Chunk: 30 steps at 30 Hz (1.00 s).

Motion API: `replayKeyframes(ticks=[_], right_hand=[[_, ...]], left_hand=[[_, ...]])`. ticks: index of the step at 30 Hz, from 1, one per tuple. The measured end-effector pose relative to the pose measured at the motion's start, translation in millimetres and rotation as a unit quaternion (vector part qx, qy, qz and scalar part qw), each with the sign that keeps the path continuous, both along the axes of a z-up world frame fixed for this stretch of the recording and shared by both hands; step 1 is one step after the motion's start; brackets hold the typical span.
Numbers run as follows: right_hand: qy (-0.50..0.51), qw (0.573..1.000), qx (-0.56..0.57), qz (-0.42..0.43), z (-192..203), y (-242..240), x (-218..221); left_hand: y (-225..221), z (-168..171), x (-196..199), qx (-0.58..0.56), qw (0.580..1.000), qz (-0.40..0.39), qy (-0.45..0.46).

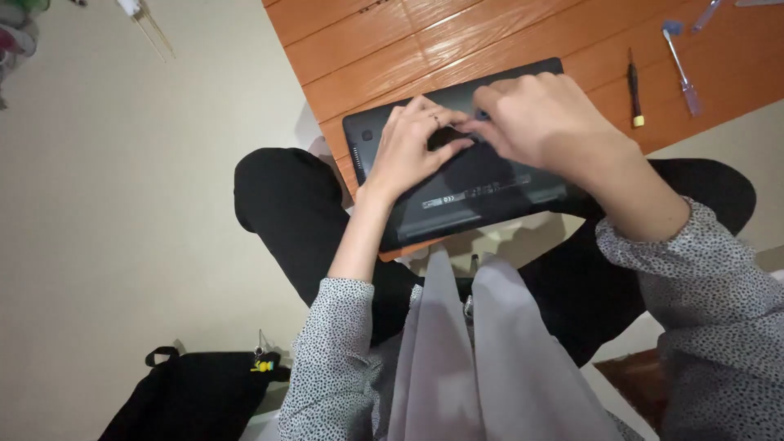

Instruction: Disassembling a laptop by removing screws from the bottom casing and prying it open for inspection.

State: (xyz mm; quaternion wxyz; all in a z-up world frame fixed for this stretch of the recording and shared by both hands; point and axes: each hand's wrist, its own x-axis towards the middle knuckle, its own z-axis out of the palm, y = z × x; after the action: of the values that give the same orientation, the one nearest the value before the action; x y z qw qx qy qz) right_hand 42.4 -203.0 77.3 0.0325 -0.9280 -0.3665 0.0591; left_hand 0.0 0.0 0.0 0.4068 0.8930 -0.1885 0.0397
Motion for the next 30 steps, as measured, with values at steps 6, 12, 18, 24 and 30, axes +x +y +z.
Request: replayKeyframes(ticks=[6, 12, 18, 24, 30], right_hand=[[-0.048, 0.997, -0.051, 0.001, -14, 15, -4], [-0.014, 0.999, 0.025, 0.043, 25, 11, -5], [-0.030, 0.998, -0.009, 0.052, 11, 1, -9], [-0.184, 0.978, -0.054, 0.080, -1, 11, -12], [-0.152, 0.986, -0.039, 0.061, 11, 8, -14]], left_hand=[[0, -7, 4, -0.055, 0.998, 0.018, -0.038], [4, 7, 11, -0.021, 0.998, -0.006, -0.050], [2, 23, 10, -0.004, 0.999, -0.040, -0.034], [-7, 24, 4, -0.032, 0.999, 0.013, -0.010], [-4, 23, 7, -0.056, 0.997, 0.007, -0.047]])
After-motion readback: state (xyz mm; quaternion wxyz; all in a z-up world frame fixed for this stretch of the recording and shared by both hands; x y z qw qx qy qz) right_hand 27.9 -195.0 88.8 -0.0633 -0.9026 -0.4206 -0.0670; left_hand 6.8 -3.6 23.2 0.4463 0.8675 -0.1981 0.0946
